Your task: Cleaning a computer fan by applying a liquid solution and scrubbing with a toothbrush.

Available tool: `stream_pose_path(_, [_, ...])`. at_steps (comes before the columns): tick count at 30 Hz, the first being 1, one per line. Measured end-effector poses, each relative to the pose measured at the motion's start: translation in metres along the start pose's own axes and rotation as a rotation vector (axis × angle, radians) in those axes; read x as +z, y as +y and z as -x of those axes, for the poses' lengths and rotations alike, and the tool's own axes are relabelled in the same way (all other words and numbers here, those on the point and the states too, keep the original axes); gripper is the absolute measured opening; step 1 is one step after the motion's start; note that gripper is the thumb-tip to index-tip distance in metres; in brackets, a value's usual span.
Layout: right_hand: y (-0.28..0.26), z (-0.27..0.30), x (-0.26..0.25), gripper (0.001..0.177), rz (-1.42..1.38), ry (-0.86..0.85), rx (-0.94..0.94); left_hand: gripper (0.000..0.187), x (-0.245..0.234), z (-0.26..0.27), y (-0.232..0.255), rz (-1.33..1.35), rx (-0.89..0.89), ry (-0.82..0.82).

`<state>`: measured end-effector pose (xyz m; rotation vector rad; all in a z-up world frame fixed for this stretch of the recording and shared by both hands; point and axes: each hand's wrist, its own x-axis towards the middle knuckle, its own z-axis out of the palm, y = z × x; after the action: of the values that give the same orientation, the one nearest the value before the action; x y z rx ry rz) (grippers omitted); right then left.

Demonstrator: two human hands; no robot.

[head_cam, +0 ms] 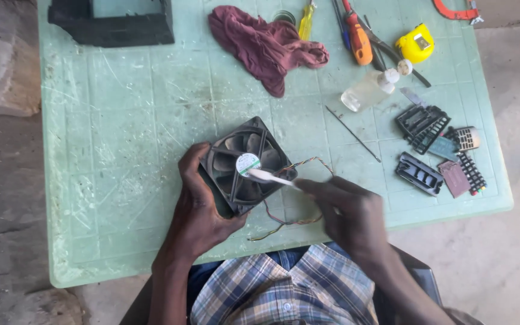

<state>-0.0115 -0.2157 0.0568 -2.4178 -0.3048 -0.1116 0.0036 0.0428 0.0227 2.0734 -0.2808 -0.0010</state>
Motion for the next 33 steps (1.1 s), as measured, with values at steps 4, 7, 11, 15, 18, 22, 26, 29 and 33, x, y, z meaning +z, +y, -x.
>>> stream_pose_path(4, [-0.006, -0.011, -0.004, 0.024, 0.06, -0.033, -0.111, 0.113, -0.002, 0.0, 0.003, -0.026, -0.002, -0.009])
stream_pose_path(7, [0.022, 0.003, -0.037, 0.027, 0.029, -0.096, 0.044, 0.12, 0.001, 0.0, -0.003, -0.014, -0.041, -0.001])
stream_pose_path(11, [0.015, -0.003, -0.044, 0.031, 0.123, -0.096, 0.101, 0.118, -0.001, -0.002, 0.0, -0.014, -0.031, -0.002])
stream_pose_path(15, [-0.003, -0.018, -0.005, 0.036, 0.04, -0.084, -0.071, 0.115, 0.0, -0.002, 0.003, -0.008, -0.022, -0.011])
stream_pose_path(18, [0.005, -0.013, -0.01, 0.033, 0.002, -0.112, -0.005, 0.115, 0.0, -0.002, 0.005, -0.004, -0.045, -0.001])
stream_pose_path(22, [0.029, 0.018, -0.083, 0.05, 0.671, -0.225, 0.376, 0.121, 0.002, -0.001, -0.004, -0.018, -0.017, 0.021])
stream_pose_path(26, [0.008, 0.02, -0.096, 0.025, 0.229, -0.02, 0.451, 0.122, 0.001, -0.002, -0.002, -0.002, -0.045, -0.002])
stream_pose_path(29, [-0.006, 0.02, -0.061, 0.028, -0.075, -0.03, 0.311, 0.121, 0.0, 0.001, 0.0, -0.016, -0.039, 0.008])
stream_pose_path(33, [-0.025, -0.008, -0.003, 0.018, -0.068, -0.093, -0.043, 0.12, -0.002, 0.001, -0.002, 0.024, -0.036, -0.009])
